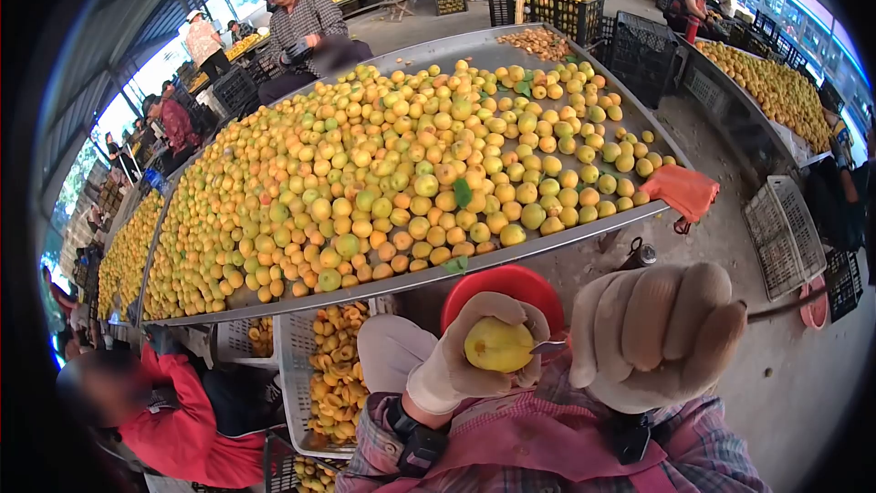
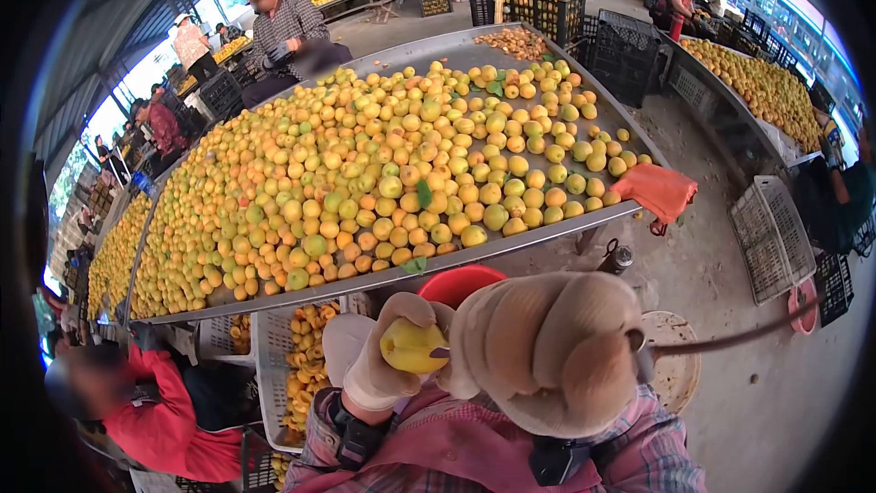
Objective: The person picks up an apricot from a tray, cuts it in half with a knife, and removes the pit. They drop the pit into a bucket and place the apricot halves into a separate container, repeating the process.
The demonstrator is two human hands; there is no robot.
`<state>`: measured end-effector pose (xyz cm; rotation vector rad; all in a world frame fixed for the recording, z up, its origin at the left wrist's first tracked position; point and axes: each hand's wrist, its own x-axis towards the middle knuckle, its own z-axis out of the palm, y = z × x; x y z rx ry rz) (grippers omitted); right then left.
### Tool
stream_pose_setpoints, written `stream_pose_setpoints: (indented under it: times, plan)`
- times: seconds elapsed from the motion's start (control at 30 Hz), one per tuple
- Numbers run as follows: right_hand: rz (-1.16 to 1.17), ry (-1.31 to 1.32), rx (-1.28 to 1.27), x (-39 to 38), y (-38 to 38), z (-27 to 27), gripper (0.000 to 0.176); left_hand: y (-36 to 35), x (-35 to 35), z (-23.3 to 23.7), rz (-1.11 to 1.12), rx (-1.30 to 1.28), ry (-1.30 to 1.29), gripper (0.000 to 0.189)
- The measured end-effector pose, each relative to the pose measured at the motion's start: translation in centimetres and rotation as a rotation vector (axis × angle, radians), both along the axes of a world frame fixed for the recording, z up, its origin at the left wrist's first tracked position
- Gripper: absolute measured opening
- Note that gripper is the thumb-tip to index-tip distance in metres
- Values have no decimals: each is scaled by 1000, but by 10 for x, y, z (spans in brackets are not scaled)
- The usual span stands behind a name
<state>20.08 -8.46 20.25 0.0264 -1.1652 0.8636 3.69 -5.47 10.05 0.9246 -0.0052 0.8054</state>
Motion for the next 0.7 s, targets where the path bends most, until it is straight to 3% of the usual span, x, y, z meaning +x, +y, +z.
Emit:
stream_pose_setpoints:
  times: [0.3,0.5,0.57,0.7]
  plan:
    - [-111,-9,-75,-9,-7,-4,43,-1,4,-1,-51,17,-73,66]
    - [-232,-140,-128,-5,-16,-3,47,-8,3,12,91,-10,83,68]
    - [-198,-201,-134,-3,-14,-4,48,-4,-1,9,190,326,278,68]
    - [-199,-210,-67,-5,-9,-12,47,-11,-6,27,310,528,422,69]
